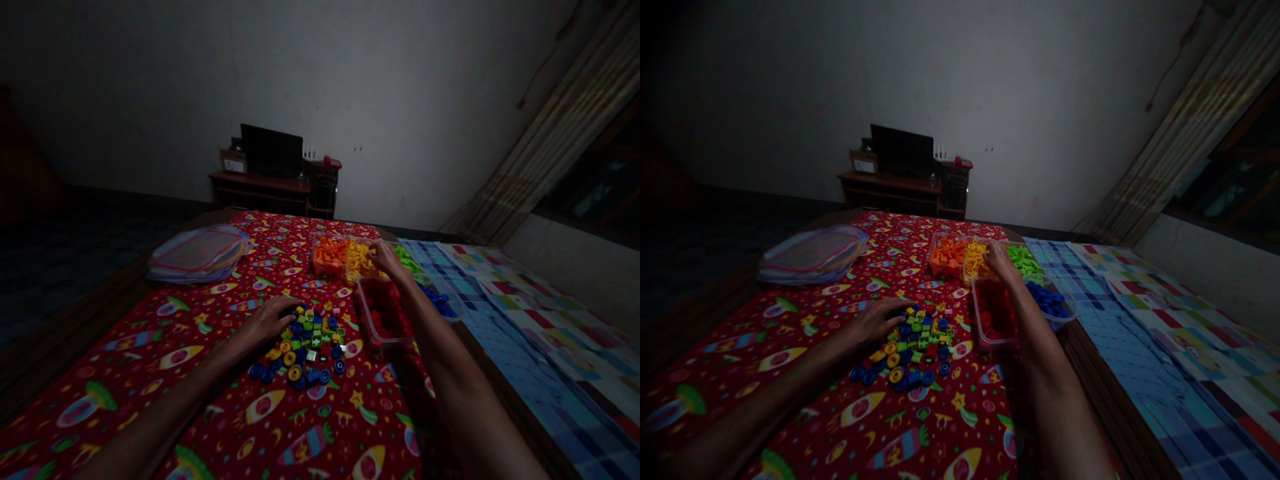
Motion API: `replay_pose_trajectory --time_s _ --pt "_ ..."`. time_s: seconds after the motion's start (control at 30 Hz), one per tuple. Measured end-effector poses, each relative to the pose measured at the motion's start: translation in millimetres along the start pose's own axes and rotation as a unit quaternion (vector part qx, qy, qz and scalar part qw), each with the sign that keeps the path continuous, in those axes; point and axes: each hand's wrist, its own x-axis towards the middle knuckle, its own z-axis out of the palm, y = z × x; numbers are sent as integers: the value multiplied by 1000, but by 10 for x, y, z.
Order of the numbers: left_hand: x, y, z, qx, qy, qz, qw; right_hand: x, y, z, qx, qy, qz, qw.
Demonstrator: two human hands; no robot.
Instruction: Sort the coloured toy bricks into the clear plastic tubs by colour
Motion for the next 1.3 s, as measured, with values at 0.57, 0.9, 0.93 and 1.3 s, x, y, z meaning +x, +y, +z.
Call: replay_pose_trajectory --time_s 0.57,0.9,0.93,1.3 --pt "-32 7 -103 4 37 -53 998 -1089 -761 762 -3 -100 -166 981" --pt "-17 16 -75 40 2 -26 999 -1135 -1079 765 70 -48 -258 962" --pt "-23 23 -86 44 3 -33 998 -1156 -1095 814 63 -51 -264 961" --pt "-30 63 -120 15 43 -19 999 -1025 -964 717 156 -81 -221 959"
